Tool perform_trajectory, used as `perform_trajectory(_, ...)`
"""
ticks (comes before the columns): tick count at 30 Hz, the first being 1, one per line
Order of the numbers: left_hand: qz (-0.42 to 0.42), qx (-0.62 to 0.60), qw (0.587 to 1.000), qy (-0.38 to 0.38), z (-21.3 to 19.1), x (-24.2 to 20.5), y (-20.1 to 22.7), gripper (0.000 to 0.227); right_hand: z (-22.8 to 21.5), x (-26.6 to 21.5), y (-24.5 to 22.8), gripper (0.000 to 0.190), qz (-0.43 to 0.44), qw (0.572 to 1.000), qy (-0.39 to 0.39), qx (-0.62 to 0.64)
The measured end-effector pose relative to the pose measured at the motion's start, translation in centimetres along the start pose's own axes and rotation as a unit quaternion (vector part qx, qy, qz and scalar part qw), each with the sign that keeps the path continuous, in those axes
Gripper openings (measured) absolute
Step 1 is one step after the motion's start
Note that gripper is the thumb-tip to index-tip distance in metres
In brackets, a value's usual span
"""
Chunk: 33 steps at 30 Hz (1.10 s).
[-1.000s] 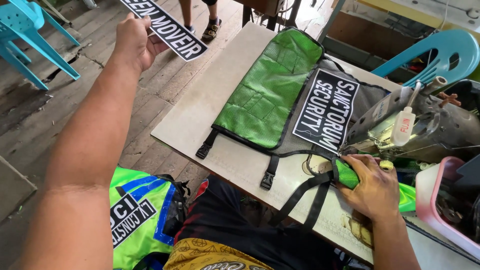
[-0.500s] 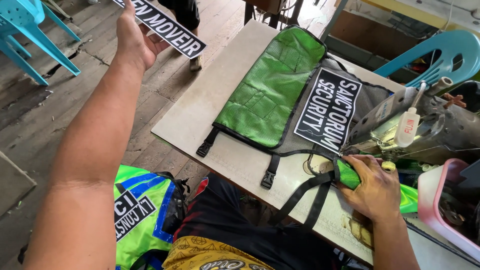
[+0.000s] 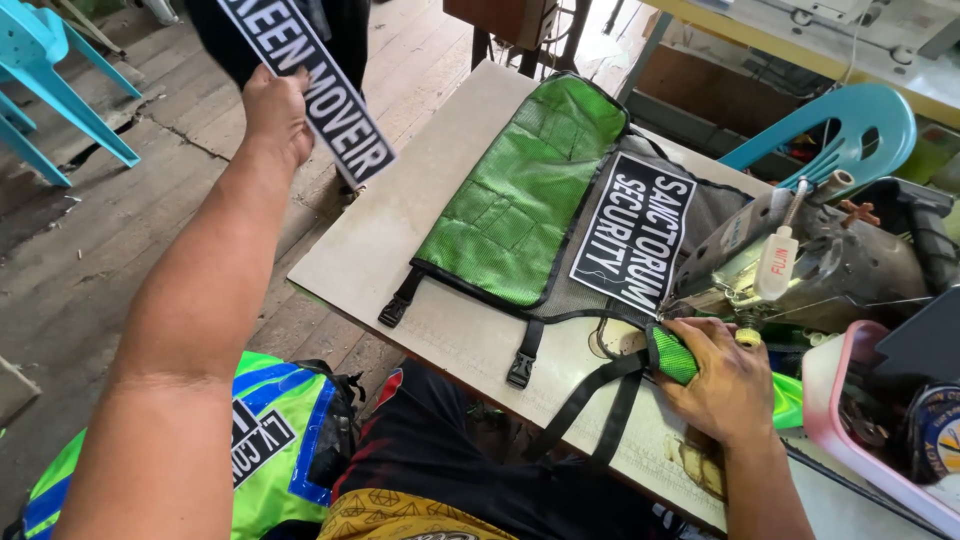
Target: Cutting printed fabric or paper labels with scissors to prepare them for sewing onto safety vests.
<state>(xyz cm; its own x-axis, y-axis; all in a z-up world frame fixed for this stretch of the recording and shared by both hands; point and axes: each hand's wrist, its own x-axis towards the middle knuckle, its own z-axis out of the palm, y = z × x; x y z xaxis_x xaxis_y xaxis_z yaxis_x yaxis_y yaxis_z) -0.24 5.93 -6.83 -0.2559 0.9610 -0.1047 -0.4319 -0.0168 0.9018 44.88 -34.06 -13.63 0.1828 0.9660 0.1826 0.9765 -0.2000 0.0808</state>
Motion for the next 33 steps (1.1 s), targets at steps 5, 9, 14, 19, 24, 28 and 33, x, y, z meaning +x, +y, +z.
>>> perform_trajectory(5, 0.025, 0.013, 1.0, 0.004, -1.6, 2.0, -1.2, 0.016, 0.4, 0.0, 0.1, 0.077, -0.003, 1.0, 0.003, 0.002)
perform_trajectory(9, 0.042, -0.008, 0.997, -0.065, -3.2, 4.4, -2.9, 0.015, 1.0, 0.0, 0.3, 0.076, -0.028, 0.998, 0.048, 0.001)
perform_trajectory(14, 0.016, 0.057, 0.993, -0.101, -3.2, 3.5, -2.9, 0.025, 1.3, 0.1, 0.8, 0.077, 0.0, 0.999, 0.039, 0.026)
perform_trajectory(19, 0.043, 0.035, 0.975, -0.215, -4.3, 2.8, -3.6, 0.035, -1.3, -0.1, -0.9, 0.072, 0.005, 0.995, 0.007, 0.103)
perform_trajectory(24, -0.038, 0.026, 0.986, -0.161, -3.8, 4.5, -5.1, 0.026, -3.0, 0.8, -0.8, 0.068, 0.019, 0.993, -0.038, 0.11)
perform_trajectory(28, 0.017, 0.018, 0.996, -0.086, -3.0, 4.8, -5.5, 0.029, -2.0, 0.7, -0.8, 0.07, 0.039, 0.991, -0.076, 0.104)
perform_trajectory(33, 0.018, 0.048, 0.986, -0.158, -1.6, 3.9, -3.5, 0.035, -1.9, 0.9, -0.5, 0.071, 0.028, 0.993, -0.072, 0.091)
